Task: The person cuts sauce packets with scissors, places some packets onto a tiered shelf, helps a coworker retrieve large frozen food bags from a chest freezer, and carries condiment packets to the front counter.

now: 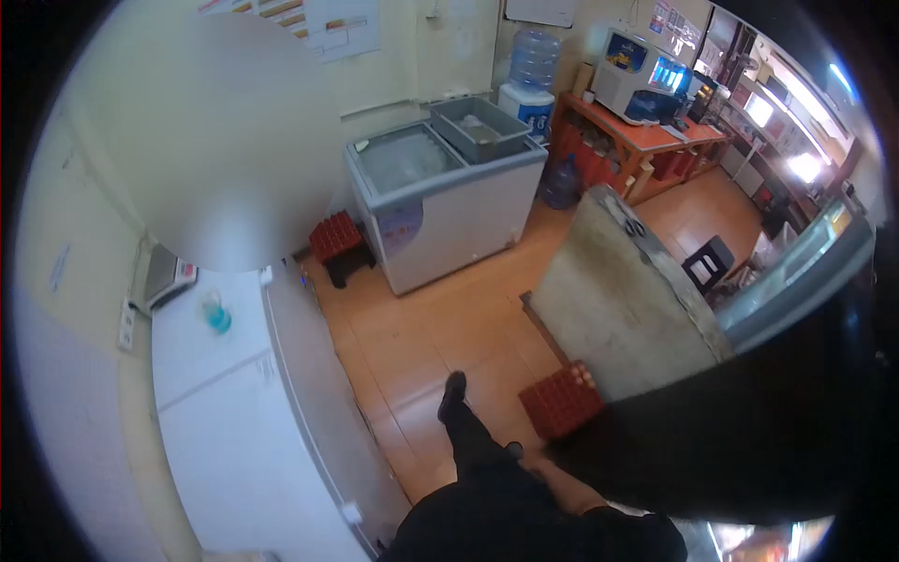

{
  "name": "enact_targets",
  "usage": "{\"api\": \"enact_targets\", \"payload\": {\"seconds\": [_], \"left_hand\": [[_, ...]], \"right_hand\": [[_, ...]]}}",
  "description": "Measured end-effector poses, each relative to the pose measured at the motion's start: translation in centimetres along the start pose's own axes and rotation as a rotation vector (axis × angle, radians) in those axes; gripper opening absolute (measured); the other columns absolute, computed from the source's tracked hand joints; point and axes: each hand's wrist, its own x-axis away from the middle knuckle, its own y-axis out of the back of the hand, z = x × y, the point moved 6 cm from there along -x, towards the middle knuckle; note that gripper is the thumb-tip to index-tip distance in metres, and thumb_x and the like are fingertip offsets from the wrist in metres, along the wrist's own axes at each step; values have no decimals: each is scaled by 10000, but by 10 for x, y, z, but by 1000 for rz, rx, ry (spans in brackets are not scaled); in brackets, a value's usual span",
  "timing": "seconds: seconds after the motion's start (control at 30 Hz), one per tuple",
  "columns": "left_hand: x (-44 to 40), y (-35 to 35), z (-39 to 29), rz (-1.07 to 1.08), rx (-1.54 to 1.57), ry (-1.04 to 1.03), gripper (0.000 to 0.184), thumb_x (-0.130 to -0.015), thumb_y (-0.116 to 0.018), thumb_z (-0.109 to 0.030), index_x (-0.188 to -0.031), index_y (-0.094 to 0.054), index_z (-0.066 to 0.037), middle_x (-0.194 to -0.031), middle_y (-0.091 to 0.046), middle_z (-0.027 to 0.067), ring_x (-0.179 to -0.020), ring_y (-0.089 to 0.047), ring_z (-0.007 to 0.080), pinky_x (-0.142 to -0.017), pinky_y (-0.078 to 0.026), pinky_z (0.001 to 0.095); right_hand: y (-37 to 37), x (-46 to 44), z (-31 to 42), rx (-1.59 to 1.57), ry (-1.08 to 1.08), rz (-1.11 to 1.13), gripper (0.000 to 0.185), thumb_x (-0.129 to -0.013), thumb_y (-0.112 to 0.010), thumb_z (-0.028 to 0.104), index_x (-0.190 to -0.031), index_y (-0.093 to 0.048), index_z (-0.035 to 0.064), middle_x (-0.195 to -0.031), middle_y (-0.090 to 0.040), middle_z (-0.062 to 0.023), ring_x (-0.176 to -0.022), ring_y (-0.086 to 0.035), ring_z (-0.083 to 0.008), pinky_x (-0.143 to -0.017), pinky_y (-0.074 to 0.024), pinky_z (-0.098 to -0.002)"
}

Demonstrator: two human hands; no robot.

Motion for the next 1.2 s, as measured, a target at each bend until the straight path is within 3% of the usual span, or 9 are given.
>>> {"api": "enact_targets", "payload": {"seconds": [0.27,0.3,0.33,0.4,0.5,0.63,0.7,0.87,1.2], "left_hand": [[-184,8,-104,71,-229,72,366,-1021,-449,-331,-1194,-599,-47,-1085,-617,143,-1008,-619,242,-809,-543,401],[-223,9,-128,237,-8,8,365,-1021,-446,-332,-1193,-599,-48,-1077,-618,144,-1001,-621,242,-800,-547,404],[-251,-10,-159,854,589,188,365,-1021,-443,-333,-1193,-598,-50,-1069,-619,146,-995,-623,241,-791,-551,406],[-304,-13,-260,-150,364,-58,300,-1012,-433,-279,-1156,-563,-50,-1030,-601,160,-925,-647,269,-716,-581,401],[-394,-56,-365,-219,574,36,277,-988,-412,-214,-1127,-572,-36,-1035,-612,155,-850,-660,313,-663,-594,431],[-539,-109,-410,116,77,244,231,-947,-461,-174,-1074,-572,-15,-880,-606,133,-844,-648,292,-754,-560,397],[-591,-144,-448,236,-495,-267,296,-960,-534,-225,-1143,-583,2,-887,-640,140,-839,-651,262,-780,-531,372],[-678,-290,-592,444,-603,46,317,-963,-537,-239,-1166,-577,1,-919,-641,142,-853,-651,261,-783,-530,374],[-833,-705,-845,738,-815,-59,360,-971,-544,-267,-1212,-564,0,-983,-644,147,-882,-650,257,-788,-527,379]], "right_hand": [[244,-225,100,-13,123,-262,551,-1008,-422,456,-1140,-679,-13,-1177,-631,-315,-1096,-625,-447,-943,-489,-498],[286,-228,119,69,192,-256,516,-1006,-427,427,-1098,-696,-4,-1126,-647,-317,-1056,-635,-458,-925,-495,-506],[329,-230,138,111,246,-275,486,-1004,-431,397,-1056,-713,5,-1075,-663,-320,-1015,-646,-469,-906,-501,-515],[402,-265,151,17,218,-299,363,-949,-498,282,-1047,-697,-6,-1026,-676,-304,-964,-661,-458,-879,-510,-517],[507,-295,157,-281,7,-449,339,-838,-555,102,-1146,-655,1,-1115,-672,-254,-980,-660,-444,-883,-519,-485],[625,-381,152,-358,388,-490,407,-797,-577,68,-1189,-678,103,-1186,-687,-167,-1099,-640,-385,-930,-521,-433],[653,-432,134,-185,200,-399,422,-818,-573,118,-1223,-685,150,-1228,-682,-142,-1149,-629,-355,-965,-509,-443],[781,-449,115,-180,-108,-455,418,-856,-561,206,-1255,-683,192,-1184,-699,-149,-1110,-662,-350,-944,-525,-464],[934,-524,-77,-461,-111,-584,253,-846,-586,210,-1037,-751,197,-1065,-728,-150,-971,-695,-352,-819,-533,-481]]}}
